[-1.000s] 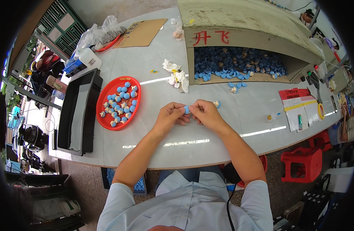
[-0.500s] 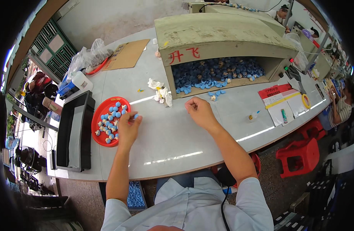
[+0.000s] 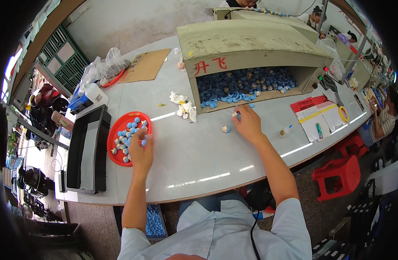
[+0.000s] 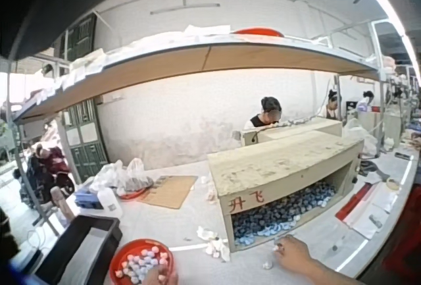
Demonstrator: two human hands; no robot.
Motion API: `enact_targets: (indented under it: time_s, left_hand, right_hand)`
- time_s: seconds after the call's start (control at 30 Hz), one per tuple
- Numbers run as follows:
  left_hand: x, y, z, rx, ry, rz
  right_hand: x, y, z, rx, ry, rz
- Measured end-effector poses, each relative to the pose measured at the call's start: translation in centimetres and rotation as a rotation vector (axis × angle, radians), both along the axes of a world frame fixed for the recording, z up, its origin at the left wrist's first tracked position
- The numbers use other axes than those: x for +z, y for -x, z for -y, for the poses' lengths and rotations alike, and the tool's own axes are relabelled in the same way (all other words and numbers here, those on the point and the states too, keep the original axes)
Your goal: The person applies glue from a glue bottle to small blue and white plastic parts, then assembles them by hand.
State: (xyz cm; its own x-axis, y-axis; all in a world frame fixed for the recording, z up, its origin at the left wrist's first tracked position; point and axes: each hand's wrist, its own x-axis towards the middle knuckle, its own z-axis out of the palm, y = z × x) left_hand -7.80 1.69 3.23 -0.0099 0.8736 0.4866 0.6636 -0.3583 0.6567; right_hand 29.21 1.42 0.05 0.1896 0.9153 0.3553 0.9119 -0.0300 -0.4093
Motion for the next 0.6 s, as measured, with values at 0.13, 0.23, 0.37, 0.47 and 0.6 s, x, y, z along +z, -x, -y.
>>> enact_targets:
  time_s: [0.13, 0.23, 0.37, 0.47, 0.6]
  left_hand:
    - [-0.9, -6.6, 1.1, -0.558, 0.867, 0.662]
    - [-2.3, -9.7, 1.4, -0.73, 1.033, 0.791]
    - [-3.8, -10.4, 1.3, -0.814, 1.068, 0.73]
    - [-3.0, -10.0, 1.4, -0.733, 1.088, 0.706]
    - [-3.5, -9.0, 0.8, -0.642, 1.11, 0.701]
  right_hand:
    - [3.2, 6.1, 4.0, 0.404, -0.078, -0.427]
    - [2.1, 8.5, 5.9, 0.511, -0.039, -0.461]
    - [1.3, 8.1, 7.5, 0.54, -0.148, -0.274]
    - [2.4, 6.3, 10.2, 0.402, -0.286, -0.367]
    - [-1.6, -1.8, 13.1, -0.264, -0.657, -0.184]
